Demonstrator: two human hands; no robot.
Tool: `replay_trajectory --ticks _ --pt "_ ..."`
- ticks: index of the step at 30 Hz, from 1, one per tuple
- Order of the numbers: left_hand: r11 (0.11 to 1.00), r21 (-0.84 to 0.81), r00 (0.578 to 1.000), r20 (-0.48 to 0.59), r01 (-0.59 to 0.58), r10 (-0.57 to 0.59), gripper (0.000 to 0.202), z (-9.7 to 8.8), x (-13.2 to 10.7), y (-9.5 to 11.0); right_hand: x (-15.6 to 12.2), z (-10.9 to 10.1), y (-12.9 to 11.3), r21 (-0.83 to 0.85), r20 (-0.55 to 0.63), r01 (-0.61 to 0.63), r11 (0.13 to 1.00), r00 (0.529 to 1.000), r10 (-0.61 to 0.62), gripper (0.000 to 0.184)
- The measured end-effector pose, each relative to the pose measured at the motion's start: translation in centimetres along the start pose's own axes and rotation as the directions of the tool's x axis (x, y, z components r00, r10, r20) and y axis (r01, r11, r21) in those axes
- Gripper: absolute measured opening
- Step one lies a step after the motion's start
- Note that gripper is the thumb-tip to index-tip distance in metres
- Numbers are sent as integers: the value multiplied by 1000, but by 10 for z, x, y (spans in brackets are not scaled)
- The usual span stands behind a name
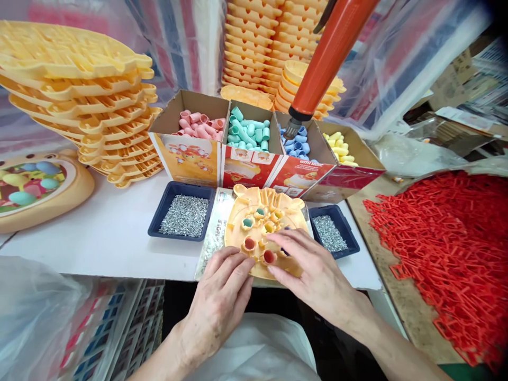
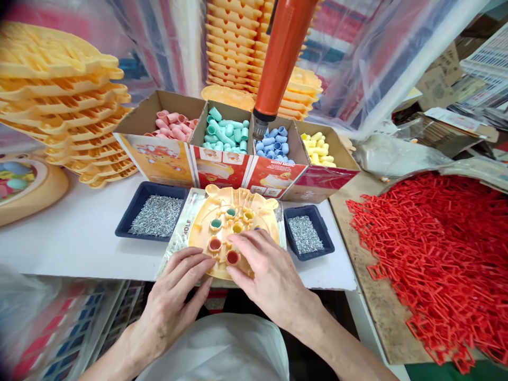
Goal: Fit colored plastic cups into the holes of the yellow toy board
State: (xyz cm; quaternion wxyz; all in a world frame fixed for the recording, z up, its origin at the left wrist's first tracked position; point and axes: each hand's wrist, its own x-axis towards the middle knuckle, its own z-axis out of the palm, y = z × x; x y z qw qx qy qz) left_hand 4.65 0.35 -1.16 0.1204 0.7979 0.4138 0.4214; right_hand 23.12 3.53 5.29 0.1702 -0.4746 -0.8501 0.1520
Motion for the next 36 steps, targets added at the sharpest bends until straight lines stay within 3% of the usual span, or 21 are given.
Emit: replay_trajectory --ticks 8,16,24,29,36 --pt "1000 10 1000 -3 -4 4 30 -2 1 1 -1 13 -2 -195 -61 17 981 998 -29 31" --pt "1000 11 1000 14 3 -3 32 1 -1 0 -4 3 -4 -62 -28 5 998 1000 -7 43" --pt "1000 23 1000 12 2 -2 31 -1 -1 0 -1 9 -2 -18 -23 38 999 999 -38 31" --pt "999 37 1000 5 -8 7 30 -1 0 0 -3 4 -1 9 -20 -9 1000 1000 9 25" --pt "999 29 1000 11 -19 19 30 -2 2 1 -1 4 -1 -53 1 -13 999 1000 13 12"
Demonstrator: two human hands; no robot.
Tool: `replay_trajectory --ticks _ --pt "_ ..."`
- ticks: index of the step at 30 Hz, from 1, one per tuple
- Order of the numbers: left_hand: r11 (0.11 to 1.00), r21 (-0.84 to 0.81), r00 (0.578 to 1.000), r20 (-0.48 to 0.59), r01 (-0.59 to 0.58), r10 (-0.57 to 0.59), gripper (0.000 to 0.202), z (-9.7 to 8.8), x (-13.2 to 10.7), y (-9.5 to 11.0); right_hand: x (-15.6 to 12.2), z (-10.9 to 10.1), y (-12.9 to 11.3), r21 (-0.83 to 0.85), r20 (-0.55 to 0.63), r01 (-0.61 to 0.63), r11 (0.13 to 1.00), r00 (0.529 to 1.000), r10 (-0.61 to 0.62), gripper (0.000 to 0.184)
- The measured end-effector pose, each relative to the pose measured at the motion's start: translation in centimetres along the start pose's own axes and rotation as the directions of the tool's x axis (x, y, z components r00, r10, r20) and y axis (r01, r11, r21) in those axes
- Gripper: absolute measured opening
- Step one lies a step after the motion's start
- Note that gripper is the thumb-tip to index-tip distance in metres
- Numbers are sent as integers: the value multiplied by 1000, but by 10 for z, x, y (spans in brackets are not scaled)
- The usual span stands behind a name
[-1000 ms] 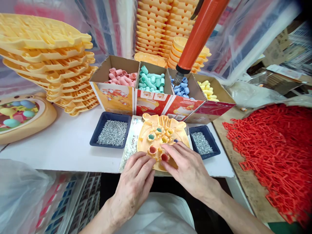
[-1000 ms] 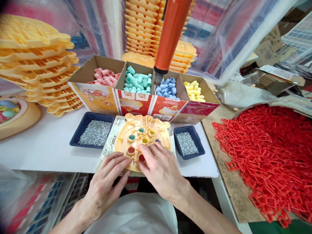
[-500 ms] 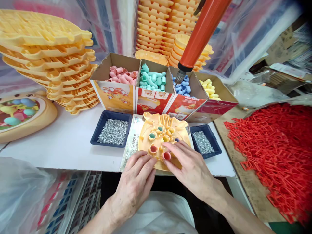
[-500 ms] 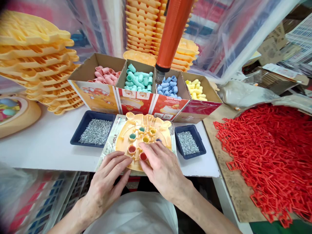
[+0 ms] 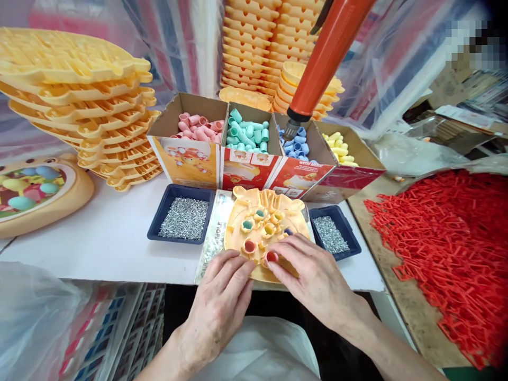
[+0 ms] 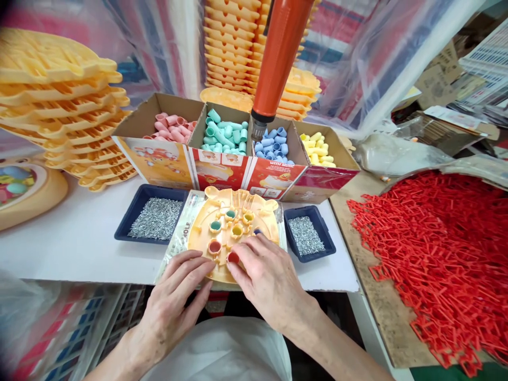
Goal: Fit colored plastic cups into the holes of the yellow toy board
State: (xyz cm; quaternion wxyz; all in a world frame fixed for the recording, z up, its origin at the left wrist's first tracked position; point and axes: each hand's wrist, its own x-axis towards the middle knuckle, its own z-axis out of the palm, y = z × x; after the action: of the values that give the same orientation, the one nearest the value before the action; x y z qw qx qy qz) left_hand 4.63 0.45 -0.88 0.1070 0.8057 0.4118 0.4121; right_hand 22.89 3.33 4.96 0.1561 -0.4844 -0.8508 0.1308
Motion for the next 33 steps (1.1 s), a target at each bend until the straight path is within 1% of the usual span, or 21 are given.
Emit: replay_trajectory --ticks 7,11,14,16,19,21,24,26,28,30,33 --pt "1000 18 1000 -11 2 -2 31 1 -2 -1 0 -2 -1 21 20 -15 1000 1000 15 10" --pt "1000 21 999 -36 -4 5 30 2 -1 -2 2 -1 -3 -20 19 -19 1000 1000 19 10" --pt "999 29 998 -57 -17 18 29 3 0 -3 2 2 -3 -29 -6 -11 1000 1000 10 10" --pt "999 30 998 -54 -19 20 30 3 -1 -3 1 4 -3 -55 -18 -16 998 1000 15 8" --pt "1000 27 999 -43 -14 15 31 3 -2 -3 1 5 -1 -107 2 -24 994 1000 24 6" --pt "999 30 999 -42 -11 12 30 3 -3 -3 0 4 0 -96 28 -22 995 999 24 10" --pt "1000 26 1000 -30 -6 7 31 3 -3 -3 -1 0 1 -17 40 -27 999 999 28 22" --pt "1000 24 1000 -19 -3 4 31 2 -3 -3 -3 -2 2 30 24 -20 999 1000 19 21" --pt "1000 27 1000 -8 -5 5 32 1 -4 -3 -6 -5 4 58 -20 -3 998 1000 4 14" --pt "1000 29 1000 2 -7 7 31 1 -4 -3 -11 -8 7 74 -77 3 997 997 3 14" --pt "1000 25 1000 -2 -4 4 31 0 -4 -2 -24 -15 17 85 -145 -56 995 987 68 15"
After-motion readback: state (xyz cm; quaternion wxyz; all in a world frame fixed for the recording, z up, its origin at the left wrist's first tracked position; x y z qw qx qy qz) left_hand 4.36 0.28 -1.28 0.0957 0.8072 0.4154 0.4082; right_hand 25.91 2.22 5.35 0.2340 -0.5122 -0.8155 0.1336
